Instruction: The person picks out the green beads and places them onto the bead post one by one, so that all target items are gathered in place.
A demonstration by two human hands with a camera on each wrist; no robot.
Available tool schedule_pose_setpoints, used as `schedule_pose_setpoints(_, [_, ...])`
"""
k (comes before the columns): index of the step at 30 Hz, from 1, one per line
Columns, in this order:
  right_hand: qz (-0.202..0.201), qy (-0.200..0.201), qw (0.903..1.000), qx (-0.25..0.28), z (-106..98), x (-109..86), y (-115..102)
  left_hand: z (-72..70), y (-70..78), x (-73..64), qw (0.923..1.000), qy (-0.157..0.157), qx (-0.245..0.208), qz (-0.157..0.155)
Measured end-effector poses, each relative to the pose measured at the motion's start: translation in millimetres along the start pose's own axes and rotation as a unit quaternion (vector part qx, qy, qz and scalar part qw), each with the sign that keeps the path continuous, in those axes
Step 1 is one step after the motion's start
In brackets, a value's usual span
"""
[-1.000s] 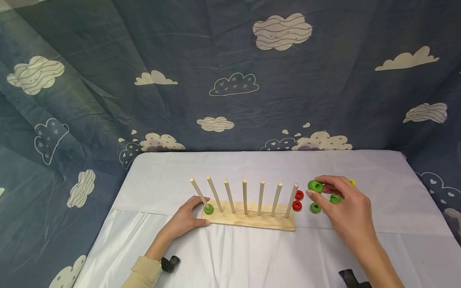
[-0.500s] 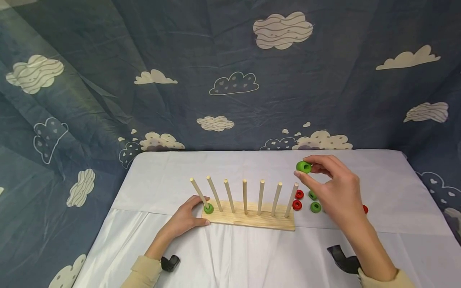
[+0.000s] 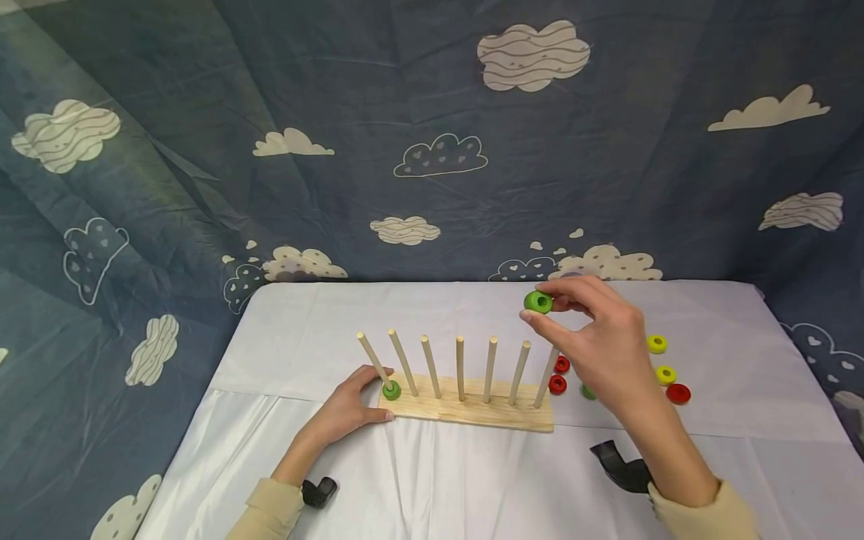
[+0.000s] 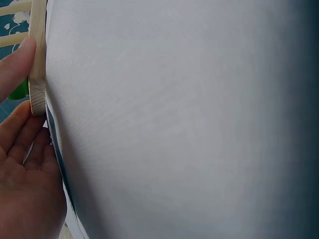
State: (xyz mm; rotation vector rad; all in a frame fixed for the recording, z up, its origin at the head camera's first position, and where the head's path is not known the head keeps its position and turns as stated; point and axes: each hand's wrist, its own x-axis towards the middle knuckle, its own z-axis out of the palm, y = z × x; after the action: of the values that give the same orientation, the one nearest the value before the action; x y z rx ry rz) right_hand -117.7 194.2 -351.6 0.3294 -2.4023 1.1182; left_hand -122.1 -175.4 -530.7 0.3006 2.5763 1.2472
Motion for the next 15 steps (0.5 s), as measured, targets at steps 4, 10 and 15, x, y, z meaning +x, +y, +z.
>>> schedule_pose_setpoints(4, [-0.020, -0.010, 0.9997, 0.008, 2.8, 3.1, -4.9, 0.2, -0.9, 0.0, 1.0000, 0.000, 0.000, 0.001])
schedule_pose_setpoints(10, [-0.039, -0.027, 0.9987, 0.017, 7.7, 7.1, -13.1, 0.4, -1.9, 0.2, 1.0000, 0.002, 0.001, 0.002])
schedule_pose_setpoints(15, [-0.041, -0.036, 0.9983, 0.021, 12.7, 10.6, -21.9, 0.9, -2.4, 0.5, 1.0000, 0.002, -0.002, 0.002])
